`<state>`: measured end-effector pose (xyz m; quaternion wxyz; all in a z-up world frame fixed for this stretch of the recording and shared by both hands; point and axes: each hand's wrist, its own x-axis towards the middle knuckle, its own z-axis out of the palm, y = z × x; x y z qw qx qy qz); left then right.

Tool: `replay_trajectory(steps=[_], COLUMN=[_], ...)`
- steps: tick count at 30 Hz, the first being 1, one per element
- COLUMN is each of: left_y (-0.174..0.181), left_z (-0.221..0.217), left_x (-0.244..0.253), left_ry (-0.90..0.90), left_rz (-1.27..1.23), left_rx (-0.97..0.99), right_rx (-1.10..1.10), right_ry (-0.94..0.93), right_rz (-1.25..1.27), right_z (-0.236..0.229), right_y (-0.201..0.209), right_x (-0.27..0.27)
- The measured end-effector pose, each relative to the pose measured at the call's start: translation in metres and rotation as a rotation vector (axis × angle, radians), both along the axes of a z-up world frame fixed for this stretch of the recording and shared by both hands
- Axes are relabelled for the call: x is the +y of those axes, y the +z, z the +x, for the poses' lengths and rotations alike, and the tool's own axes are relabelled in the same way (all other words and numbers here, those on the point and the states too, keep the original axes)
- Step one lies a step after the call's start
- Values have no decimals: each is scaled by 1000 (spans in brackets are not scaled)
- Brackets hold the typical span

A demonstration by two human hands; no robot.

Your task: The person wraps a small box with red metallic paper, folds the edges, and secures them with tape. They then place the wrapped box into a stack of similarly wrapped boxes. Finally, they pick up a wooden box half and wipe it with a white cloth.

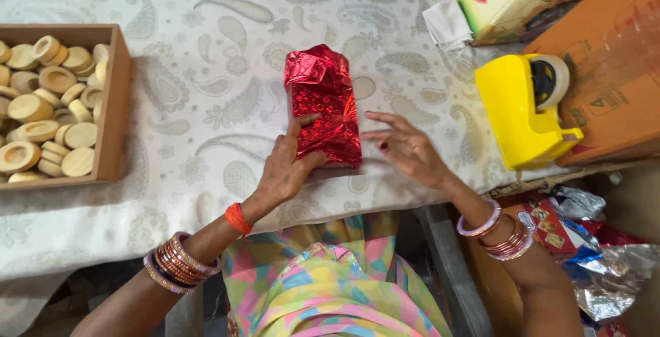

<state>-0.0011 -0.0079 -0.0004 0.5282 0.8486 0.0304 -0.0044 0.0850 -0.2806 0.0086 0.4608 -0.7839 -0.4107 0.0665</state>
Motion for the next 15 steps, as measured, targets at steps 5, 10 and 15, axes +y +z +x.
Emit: replay_trajectory(steps=[5,10,15], left_y=[-16,7,13], left_z=[2,3,2], left_x=[3,-4,-4], left_ry=[-13,-52,16], left_rz=[4,-19,-180], left_rx=[-57,-33,80], right_rx=[1,-112,-270], right_ry=[-319,-623,-861], right_rz=[131,242,-266], right_z=[26,37,36], right_y=[19,72,81], right_x=[-78,-184,-268])
